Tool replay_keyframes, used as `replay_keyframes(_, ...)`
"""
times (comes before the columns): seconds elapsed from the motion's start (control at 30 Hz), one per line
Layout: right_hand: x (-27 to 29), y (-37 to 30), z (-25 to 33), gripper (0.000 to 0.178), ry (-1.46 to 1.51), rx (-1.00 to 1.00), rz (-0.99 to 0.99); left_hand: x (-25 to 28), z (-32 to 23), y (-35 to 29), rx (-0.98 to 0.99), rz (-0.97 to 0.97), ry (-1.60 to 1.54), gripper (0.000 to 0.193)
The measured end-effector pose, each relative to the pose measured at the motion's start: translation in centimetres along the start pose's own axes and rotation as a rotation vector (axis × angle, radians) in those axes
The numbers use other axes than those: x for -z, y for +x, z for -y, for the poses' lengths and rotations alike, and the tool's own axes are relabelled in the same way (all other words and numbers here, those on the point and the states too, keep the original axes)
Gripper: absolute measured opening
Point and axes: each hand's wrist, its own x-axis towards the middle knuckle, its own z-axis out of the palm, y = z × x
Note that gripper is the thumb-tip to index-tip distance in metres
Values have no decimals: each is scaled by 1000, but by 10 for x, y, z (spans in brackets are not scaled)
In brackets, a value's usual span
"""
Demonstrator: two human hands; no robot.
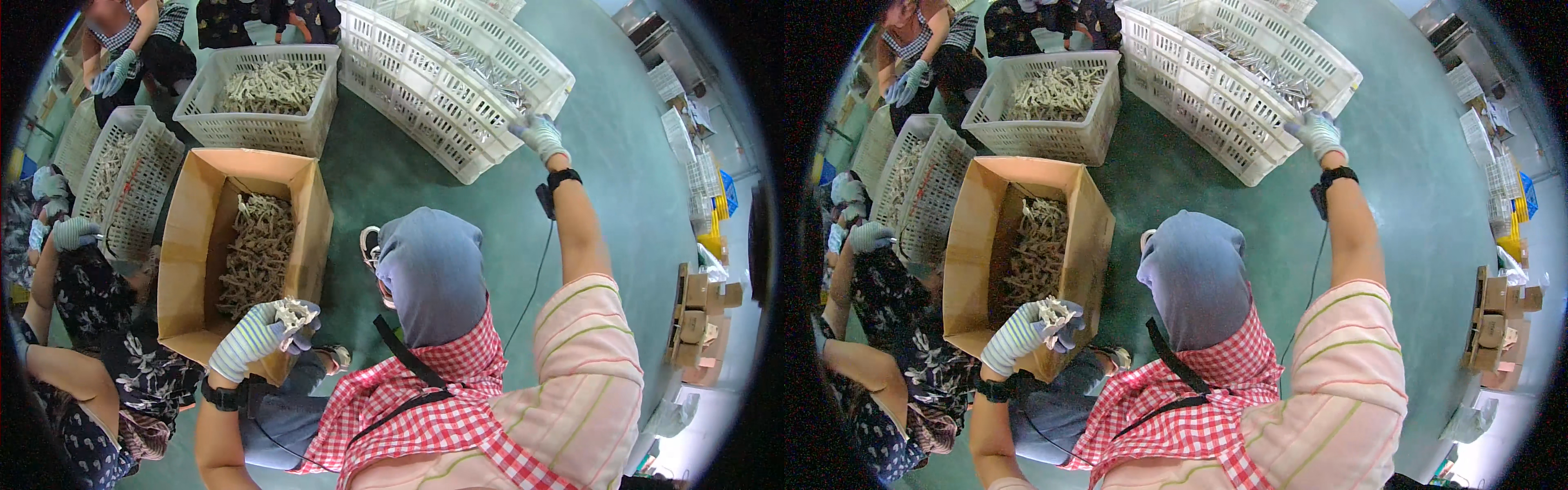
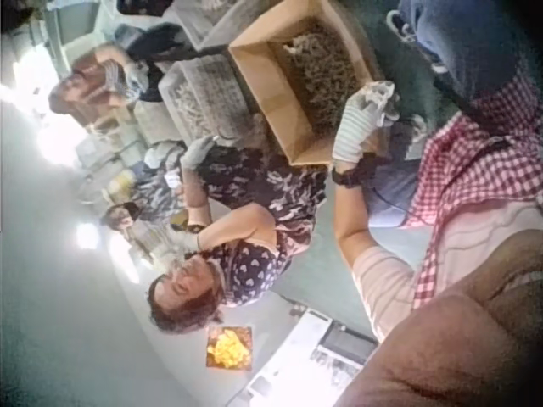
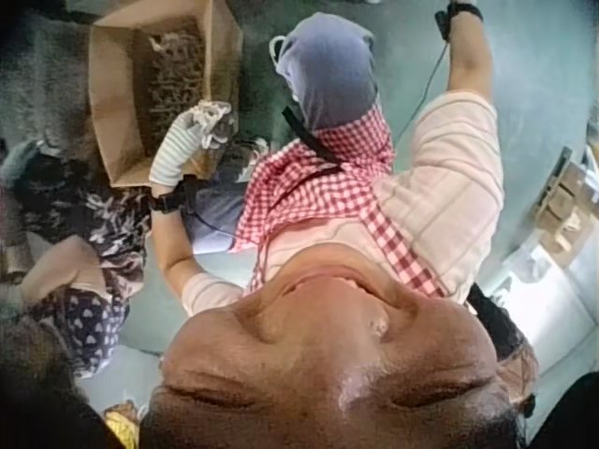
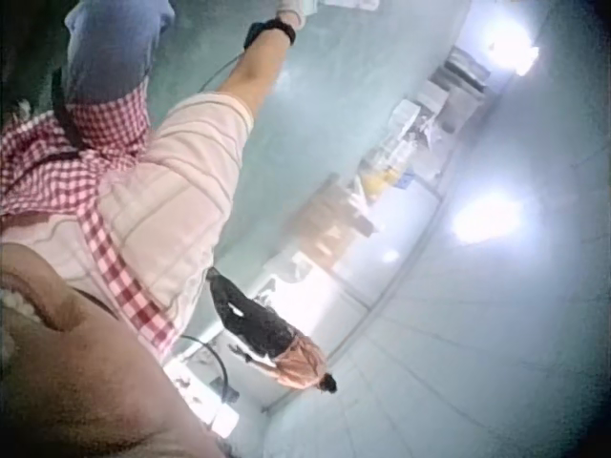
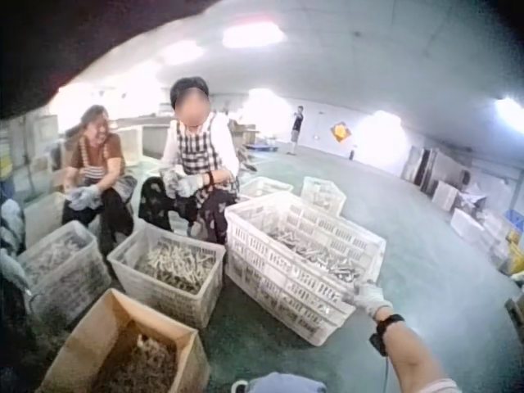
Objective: The person puts on a pair of striped gloves and sorts white plastic components from a cardboard box, picking them up to look at them before placing them back or into a nearby white crate.
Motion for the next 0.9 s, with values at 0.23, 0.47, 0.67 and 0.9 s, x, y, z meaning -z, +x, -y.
replay_keyframes(0.23, -18, 12, -26, 45, -159, 164, 32, 5, 3, 3, -38, -65, 144, 27)
replay_keyframes(0.47, -37, 3, -29, 48, -110, 317, -219, 2, -11, 6, 30, 32, -18, 29)
replay_keyframes(0.67, -37, -40, 22, 35, 25, 378, -268, 4, -9, 2, 15, 60, -31, 27)
replay_keyframes(0.9, -7, -90, 86, 31, 155, 446, -88, 6, -8, 9, 59, 61, -52, 33)
